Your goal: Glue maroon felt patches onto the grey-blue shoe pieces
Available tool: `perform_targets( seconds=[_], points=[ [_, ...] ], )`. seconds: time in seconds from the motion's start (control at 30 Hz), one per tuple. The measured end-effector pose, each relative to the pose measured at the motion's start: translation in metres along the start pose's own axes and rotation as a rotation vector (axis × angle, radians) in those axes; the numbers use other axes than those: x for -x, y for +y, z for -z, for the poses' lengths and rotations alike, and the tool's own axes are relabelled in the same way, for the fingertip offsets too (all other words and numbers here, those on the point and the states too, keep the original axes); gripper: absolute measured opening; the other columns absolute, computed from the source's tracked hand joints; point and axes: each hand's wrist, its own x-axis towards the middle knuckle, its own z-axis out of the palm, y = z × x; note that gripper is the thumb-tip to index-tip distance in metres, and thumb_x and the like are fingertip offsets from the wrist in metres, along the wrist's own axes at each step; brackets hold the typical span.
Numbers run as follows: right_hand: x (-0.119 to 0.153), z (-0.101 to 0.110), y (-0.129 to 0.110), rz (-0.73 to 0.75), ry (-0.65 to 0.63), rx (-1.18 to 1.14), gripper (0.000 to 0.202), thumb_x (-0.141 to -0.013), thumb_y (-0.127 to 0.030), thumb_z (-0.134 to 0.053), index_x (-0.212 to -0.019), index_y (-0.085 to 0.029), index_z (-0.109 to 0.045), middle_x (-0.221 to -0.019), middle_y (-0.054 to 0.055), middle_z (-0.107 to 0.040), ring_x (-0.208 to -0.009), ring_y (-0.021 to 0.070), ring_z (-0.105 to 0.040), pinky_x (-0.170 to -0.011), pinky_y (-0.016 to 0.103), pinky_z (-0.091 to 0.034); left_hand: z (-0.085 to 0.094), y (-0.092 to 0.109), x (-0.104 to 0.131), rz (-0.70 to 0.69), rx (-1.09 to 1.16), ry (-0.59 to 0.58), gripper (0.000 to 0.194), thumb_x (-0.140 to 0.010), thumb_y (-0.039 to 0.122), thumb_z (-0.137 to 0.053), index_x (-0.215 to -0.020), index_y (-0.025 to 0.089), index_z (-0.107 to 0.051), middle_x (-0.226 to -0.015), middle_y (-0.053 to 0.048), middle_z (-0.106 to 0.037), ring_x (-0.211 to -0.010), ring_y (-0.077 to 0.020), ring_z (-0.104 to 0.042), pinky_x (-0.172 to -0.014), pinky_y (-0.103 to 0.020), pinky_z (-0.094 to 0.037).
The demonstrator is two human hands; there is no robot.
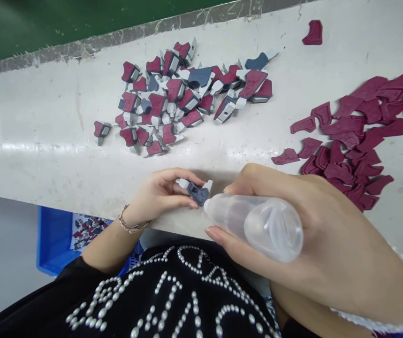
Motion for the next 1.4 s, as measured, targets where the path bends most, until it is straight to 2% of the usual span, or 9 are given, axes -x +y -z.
perform_targets(
  seconds=[0.17, 0.37, 0.53, 0.63, 0.8, 0.97, 1.1, 1.27, 1.4],
  points=[
    [-0.001, -0.001, 0.002, -0.027, -0.015, 0.012, 0.024, -0.079, -0.046, -0.078, -0.091, -0.034, -0.060, -0.066, -0.012, -0.070, -0.043, 0.0114, -0.061, -0.028, 0.019, -0.039, 0.001, 0.001, -0.001, 0.018, -0.025, 0.008, 0.039, -0.072, 0.025, -0.086, -0.106, 0.015, -0.071, -0.104, -0.008, -0.078, -0.081, -0.0163, -0.077, -0.079, -0.024, -0.066],
    [-0.002, -0.001, 0.003, -0.057, 0.023, 0.010, 0.027, -0.078, -0.051, -0.078, -0.090, -0.033, -0.062, -0.071, -0.009, -0.070, -0.051, 0.0141, -0.063, -0.037, 0.022, -0.044, 0.001, 0.001, 0.000, 0.006, -0.011, 0.005, 0.038, -0.072, 0.024, -0.086, -0.105, 0.016, -0.071, -0.105, -0.007, -0.078, -0.082, -0.0165, -0.077, -0.079, -0.024, -0.066],
    [-0.003, -0.009, -0.004, -0.234, 0.171, 0.074, 0.044, -0.073, -0.070, -0.071, -0.079, -0.027, -0.063, -0.060, -0.001, -0.058, -0.053, 0.0200, -0.057, -0.041, 0.030, -0.041, -0.001, 0.001, -0.001, -0.013, 0.014, -0.007, 0.037, -0.072, 0.021, -0.086, -0.106, 0.015, -0.071, -0.105, -0.007, -0.078, -0.082, -0.0155, -0.078, -0.079, -0.021, -0.066],
    [-0.006, -0.014, -0.007, -0.262, 0.218, 0.082, 0.046, -0.075, -0.073, -0.067, -0.077, -0.027, -0.062, -0.058, -0.001, -0.054, -0.056, 0.0211, -0.057, -0.042, 0.030, -0.040, -0.002, 0.002, -0.001, -0.016, 0.015, -0.010, 0.036, -0.072, 0.020, -0.086, -0.105, 0.015, -0.071, -0.105, -0.006, -0.077, -0.082, -0.0152, -0.077, -0.080, -0.021, -0.066],
    [-0.003, -0.009, -0.003, -0.213, 0.142, 0.064, 0.037, -0.077, -0.064, -0.072, -0.081, -0.028, -0.063, -0.059, -0.003, -0.059, -0.051, 0.0195, -0.058, -0.037, 0.029, -0.041, -0.002, 0.002, -0.001, -0.012, 0.001, -0.010, 0.037, -0.072, 0.022, -0.086, -0.105, 0.015, -0.071, -0.106, -0.007, -0.077, -0.083, -0.0157, -0.077, -0.081, -0.022, -0.066],
    [0.002, 0.000, 0.003, -0.044, -0.023, -0.013, 0.027, -0.077, -0.047, -0.079, -0.090, -0.032, -0.060, -0.066, -0.010, -0.069, -0.042, 0.0132, -0.060, -0.028, 0.022, -0.038, -0.001, 0.001, -0.001, -0.005, -0.048, 0.005, 0.038, -0.072, 0.025, -0.086, -0.106, 0.016, -0.071, -0.109, -0.008, -0.077, -0.081, -0.0158, -0.077, -0.079, -0.024, -0.066],
    [0.002, 0.001, 0.003, 0.002, -0.020, 0.018, 0.025, -0.081, -0.048, -0.076, -0.090, -0.032, -0.058, -0.062, -0.012, -0.067, -0.039, 0.0107, -0.058, -0.025, 0.018, -0.037, -0.001, 0.001, -0.001, -0.010, -0.046, 0.002, 0.037, -0.072, 0.024, -0.086, -0.106, 0.016, -0.071, -0.109, -0.008, -0.077, -0.080, -0.0150, -0.077, -0.078, -0.022, -0.066],
    [0.003, 0.003, 0.005, -0.026, 0.002, 0.081, 0.029, -0.081, -0.055, -0.074, -0.090, -0.031, -0.060, -0.063, -0.009, -0.068, -0.043, 0.0122, -0.061, -0.029, 0.017, -0.043, -0.002, 0.002, -0.001, -0.022, -0.024, -0.011, 0.035, -0.073, 0.021, -0.085, -0.105, 0.017, -0.072, -0.105, -0.006, -0.078, -0.081, -0.0141, -0.077, -0.079, -0.019, -0.065],
    [0.003, 0.003, 0.006, -0.018, 0.038, 0.105, 0.029, -0.081, -0.055, -0.073, -0.089, -0.030, -0.061, -0.063, -0.007, -0.068, -0.042, 0.0125, -0.061, -0.025, 0.017, -0.038, -0.002, 0.002, -0.001, -0.022, -0.049, -0.011, 0.035, -0.073, 0.021, -0.085, -0.105, 0.016, -0.071, -0.105, -0.006, -0.077, -0.083, -0.0155, -0.077, -0.080, -0.022, -0.066]
  ],
)
